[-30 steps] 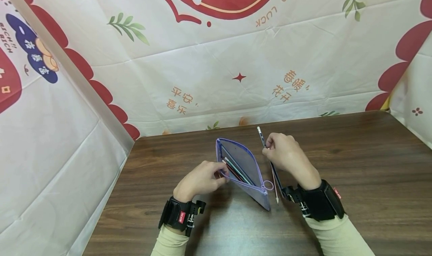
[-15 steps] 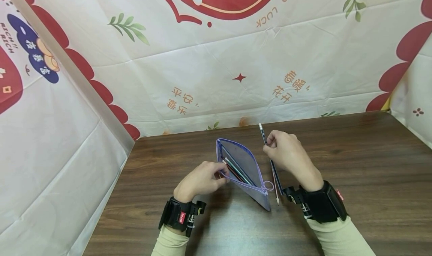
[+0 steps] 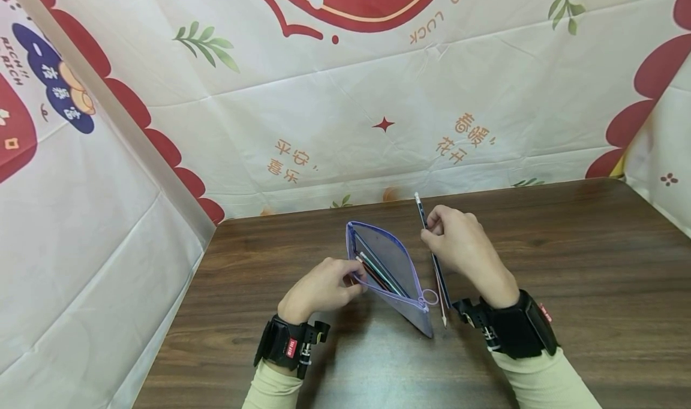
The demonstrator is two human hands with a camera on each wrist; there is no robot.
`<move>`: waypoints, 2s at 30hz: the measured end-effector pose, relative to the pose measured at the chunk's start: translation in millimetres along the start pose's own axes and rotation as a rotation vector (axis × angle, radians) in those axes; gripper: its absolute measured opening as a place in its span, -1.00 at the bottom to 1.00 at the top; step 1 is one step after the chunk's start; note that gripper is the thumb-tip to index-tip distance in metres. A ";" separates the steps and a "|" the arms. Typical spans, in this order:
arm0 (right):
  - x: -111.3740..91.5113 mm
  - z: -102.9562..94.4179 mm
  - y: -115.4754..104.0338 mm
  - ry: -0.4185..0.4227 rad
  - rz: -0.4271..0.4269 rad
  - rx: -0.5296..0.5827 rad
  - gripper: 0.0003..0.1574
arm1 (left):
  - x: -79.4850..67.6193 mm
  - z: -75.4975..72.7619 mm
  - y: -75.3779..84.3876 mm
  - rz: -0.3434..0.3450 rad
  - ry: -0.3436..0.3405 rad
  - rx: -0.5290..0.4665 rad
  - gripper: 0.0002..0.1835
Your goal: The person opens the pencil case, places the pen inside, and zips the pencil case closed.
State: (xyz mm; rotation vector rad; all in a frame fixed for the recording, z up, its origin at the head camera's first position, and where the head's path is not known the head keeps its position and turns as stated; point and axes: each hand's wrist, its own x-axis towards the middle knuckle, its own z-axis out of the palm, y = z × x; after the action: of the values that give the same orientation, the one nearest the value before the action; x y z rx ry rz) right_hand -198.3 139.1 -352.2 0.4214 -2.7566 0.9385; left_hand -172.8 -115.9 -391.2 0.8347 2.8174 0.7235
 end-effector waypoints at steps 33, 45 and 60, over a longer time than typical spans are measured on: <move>-4.1 -5.6 -10.5 0.285 0.022 0.070 -0.78 | -0.1 -0.4 0.1 0.008 -0.010 -0.011 -0.93; -5.6 -10.4 -15.4 0.360 0.022 0.090 -0.75 | -0.3 0.4 -0.5 0.023 0.001 -0.003 -0.93; -5.7 -13.3 -20.5 0.540 0.009 0.207 -0.74 | -0.3 -0.3 0.4 0.020 0.001 -0.005 -0.94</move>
State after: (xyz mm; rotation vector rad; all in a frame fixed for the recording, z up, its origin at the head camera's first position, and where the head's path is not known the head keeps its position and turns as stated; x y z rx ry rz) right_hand -184.9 133.0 -331.9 0.1520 -2.1870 1.1464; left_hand -172.5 -115.9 -390.8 0.8629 2.8109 0.7333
